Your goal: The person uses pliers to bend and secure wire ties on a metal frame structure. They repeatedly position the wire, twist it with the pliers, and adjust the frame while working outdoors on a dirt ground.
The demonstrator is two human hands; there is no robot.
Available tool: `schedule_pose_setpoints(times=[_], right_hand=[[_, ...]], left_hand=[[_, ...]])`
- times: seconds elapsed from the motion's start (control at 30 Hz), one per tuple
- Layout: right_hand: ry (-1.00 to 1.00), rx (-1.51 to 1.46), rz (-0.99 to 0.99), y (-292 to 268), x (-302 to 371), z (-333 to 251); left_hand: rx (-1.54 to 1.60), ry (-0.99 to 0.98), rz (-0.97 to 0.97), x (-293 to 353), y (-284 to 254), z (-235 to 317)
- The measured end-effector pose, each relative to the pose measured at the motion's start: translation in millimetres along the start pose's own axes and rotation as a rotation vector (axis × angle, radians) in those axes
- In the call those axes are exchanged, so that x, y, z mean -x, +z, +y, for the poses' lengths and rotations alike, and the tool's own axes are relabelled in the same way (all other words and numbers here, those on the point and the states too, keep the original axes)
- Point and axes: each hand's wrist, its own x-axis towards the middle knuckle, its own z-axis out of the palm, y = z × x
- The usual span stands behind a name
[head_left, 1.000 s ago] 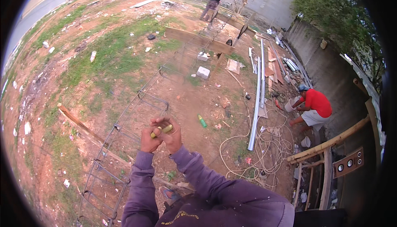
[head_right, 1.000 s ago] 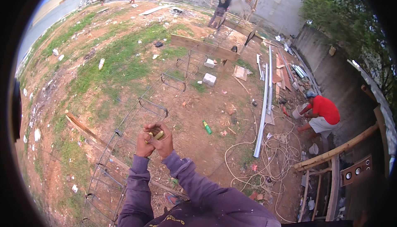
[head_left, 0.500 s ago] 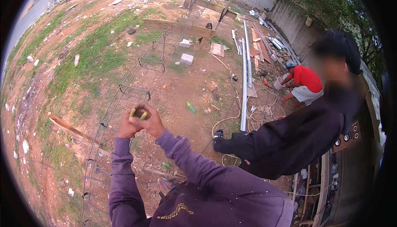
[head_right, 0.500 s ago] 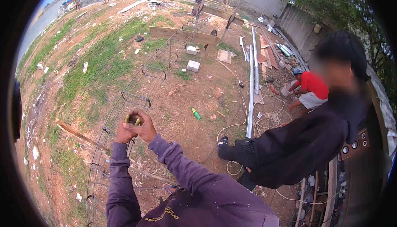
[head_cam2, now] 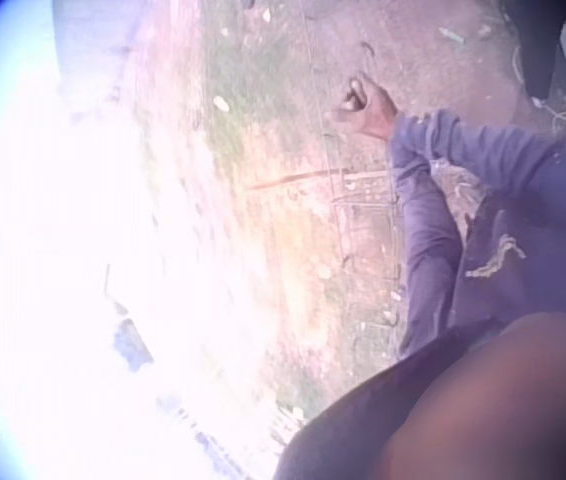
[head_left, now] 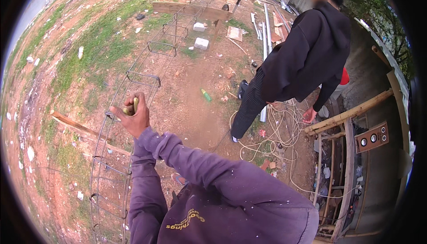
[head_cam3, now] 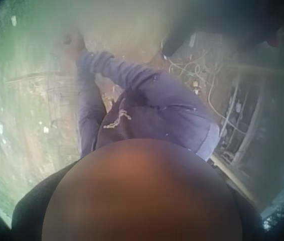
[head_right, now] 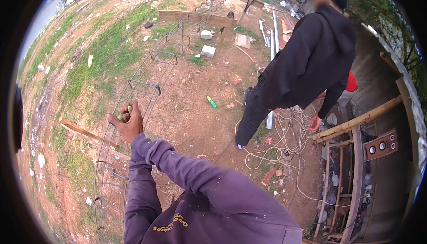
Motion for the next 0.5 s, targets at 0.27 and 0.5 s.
schedule_pose_setpoints(times=[0.27, 0.5], right_hand=[[0.019, 0.079, -0.247, -17.6, -36.5, 17.2], [0.034, 0.093, -0.03, -27.7, 6.2, 14.2]], left_hand=[[0.178, -0.097, -0.205, -64.4, -31.3, -13.5], [0.213, 0.008, 0.108, -4.6, 16.7, -27.5]])
